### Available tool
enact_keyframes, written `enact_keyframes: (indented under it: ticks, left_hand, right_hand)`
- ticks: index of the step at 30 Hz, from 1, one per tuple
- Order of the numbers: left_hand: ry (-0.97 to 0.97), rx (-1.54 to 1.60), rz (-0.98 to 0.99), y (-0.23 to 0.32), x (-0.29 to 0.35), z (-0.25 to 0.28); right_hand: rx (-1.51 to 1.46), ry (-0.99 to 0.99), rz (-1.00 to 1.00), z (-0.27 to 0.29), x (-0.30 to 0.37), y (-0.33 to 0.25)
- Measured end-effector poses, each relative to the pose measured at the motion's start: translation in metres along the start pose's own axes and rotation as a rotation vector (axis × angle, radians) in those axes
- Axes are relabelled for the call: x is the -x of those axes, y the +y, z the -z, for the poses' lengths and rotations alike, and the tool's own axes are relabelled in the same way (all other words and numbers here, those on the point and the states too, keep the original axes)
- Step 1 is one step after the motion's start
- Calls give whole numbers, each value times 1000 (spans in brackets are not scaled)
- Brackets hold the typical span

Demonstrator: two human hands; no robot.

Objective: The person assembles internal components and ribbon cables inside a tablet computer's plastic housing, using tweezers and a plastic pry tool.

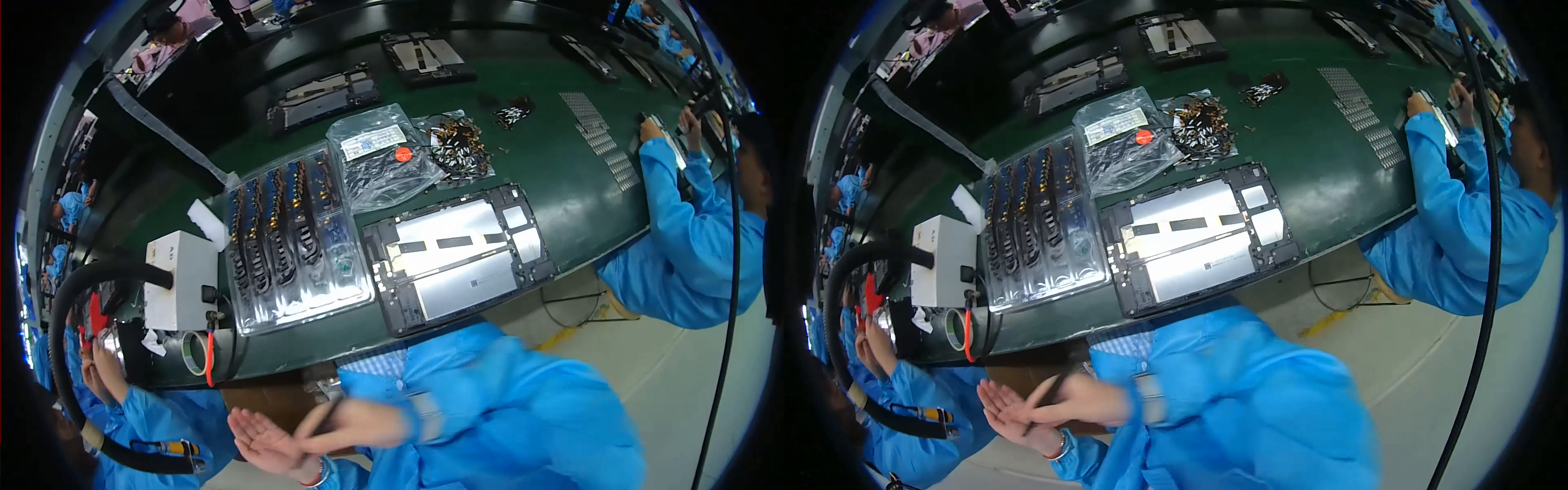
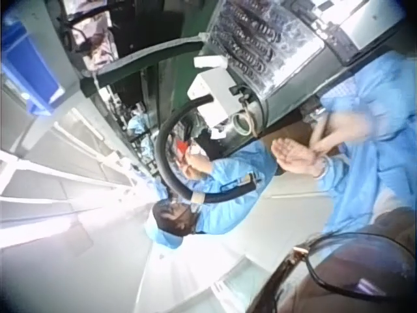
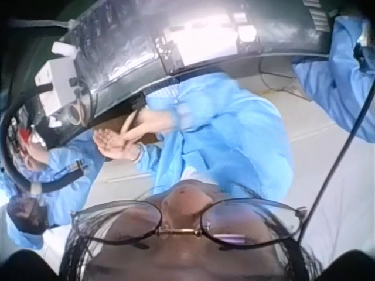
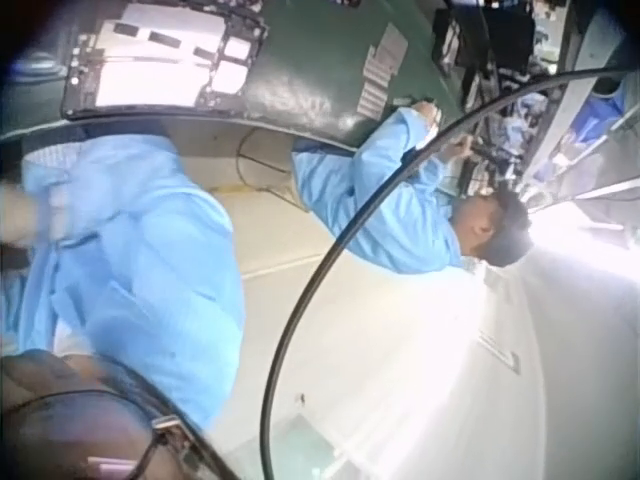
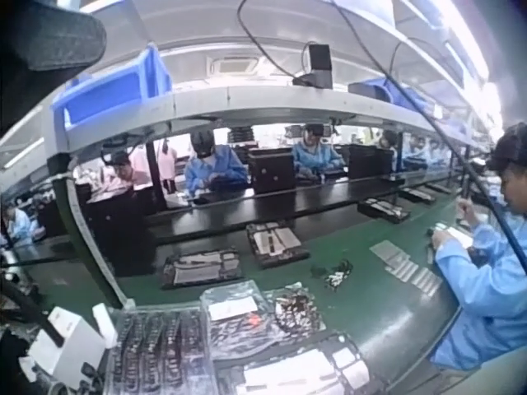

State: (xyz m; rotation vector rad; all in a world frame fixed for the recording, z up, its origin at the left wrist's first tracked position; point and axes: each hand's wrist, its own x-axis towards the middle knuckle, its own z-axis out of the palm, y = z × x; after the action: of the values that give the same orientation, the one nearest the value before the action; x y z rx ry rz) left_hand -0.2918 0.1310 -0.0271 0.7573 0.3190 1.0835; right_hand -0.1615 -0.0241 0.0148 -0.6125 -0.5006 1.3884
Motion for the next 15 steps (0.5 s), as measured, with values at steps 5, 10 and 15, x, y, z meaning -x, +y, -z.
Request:
enact_keyframes:
  ticks: [5, 10, 15]
  left_hand:
    - [-821, -811, 93, -59, -7, -145]
    - [-1240, -1184, -235, -157, -16, -243]
    - [-1236, -1362, -350, -205, -23, -249]
  right_hand:
    - [924, 776, 510, 84, 121, -155]
    - [1036, 917, 293, 167, 121, -199]
    - [1037, 908, 290, 175, 119, -193]
